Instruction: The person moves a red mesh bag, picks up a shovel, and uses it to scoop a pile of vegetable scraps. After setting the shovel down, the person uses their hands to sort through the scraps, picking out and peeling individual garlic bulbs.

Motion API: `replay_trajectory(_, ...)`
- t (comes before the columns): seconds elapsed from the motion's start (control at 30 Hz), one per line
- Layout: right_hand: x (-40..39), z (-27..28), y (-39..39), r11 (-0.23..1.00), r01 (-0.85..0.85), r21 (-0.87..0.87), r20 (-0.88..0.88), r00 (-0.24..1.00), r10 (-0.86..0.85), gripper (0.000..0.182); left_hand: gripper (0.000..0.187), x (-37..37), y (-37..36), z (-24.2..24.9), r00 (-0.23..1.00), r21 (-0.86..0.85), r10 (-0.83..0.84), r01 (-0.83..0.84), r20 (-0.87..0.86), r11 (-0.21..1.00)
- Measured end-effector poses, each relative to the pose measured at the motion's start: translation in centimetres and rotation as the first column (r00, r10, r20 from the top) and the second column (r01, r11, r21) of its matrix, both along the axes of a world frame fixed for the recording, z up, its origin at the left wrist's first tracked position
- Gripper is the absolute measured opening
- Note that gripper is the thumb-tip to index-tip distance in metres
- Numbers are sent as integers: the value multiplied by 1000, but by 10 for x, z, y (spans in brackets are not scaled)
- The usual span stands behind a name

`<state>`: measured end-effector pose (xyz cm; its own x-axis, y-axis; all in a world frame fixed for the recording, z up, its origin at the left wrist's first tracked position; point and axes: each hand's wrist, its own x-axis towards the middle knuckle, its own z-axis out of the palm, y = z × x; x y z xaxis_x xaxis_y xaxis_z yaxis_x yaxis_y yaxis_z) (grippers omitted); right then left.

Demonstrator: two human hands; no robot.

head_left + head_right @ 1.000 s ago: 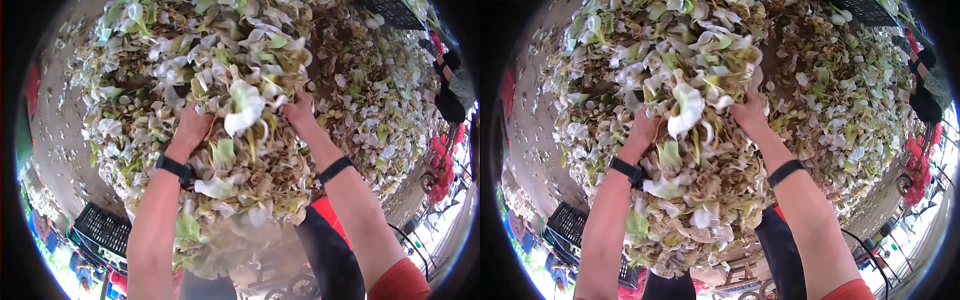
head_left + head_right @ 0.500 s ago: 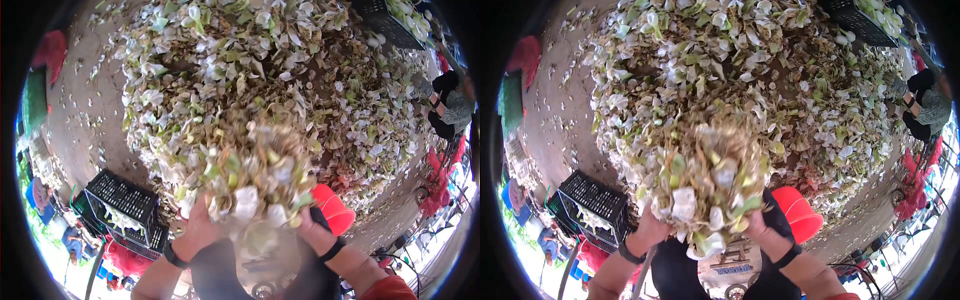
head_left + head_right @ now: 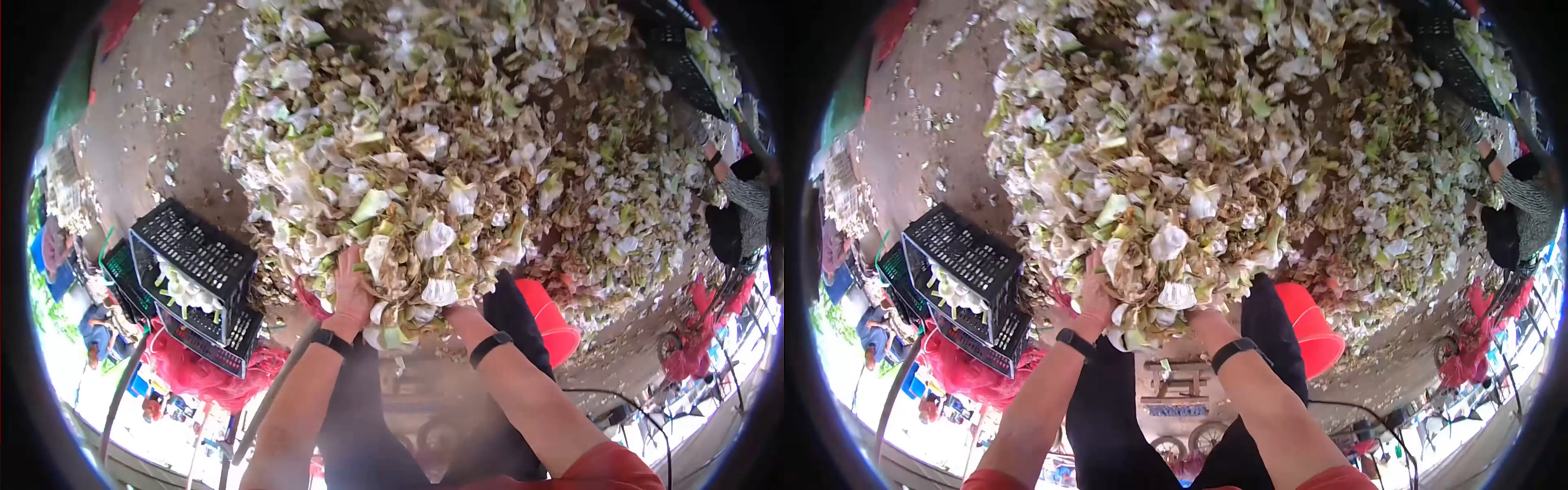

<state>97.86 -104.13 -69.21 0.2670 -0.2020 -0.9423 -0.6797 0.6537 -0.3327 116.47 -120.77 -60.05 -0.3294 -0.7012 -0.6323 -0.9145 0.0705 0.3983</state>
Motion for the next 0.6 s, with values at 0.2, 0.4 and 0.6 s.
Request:
replay_trajectory(0.2, -21, 40, -13, 677, -719, -156, -28, 688, 725, 43, 41, 7, 0, 17, -25, 800, 987, -589, -160, 115)
replay_trajectory(0.4, -1, 122, -33, 755, 304, -581, -60, 909, -412, 39, 55, 30, 12, 71, 973, -117, 221, -229, -71, 966)
replay_trajectory(0.6, 11, 146, -60, 821, -62, -568, -100, 995, 6, 44, 75, 76, 15, 103, 838, 311, 532, -540, 118, 782)
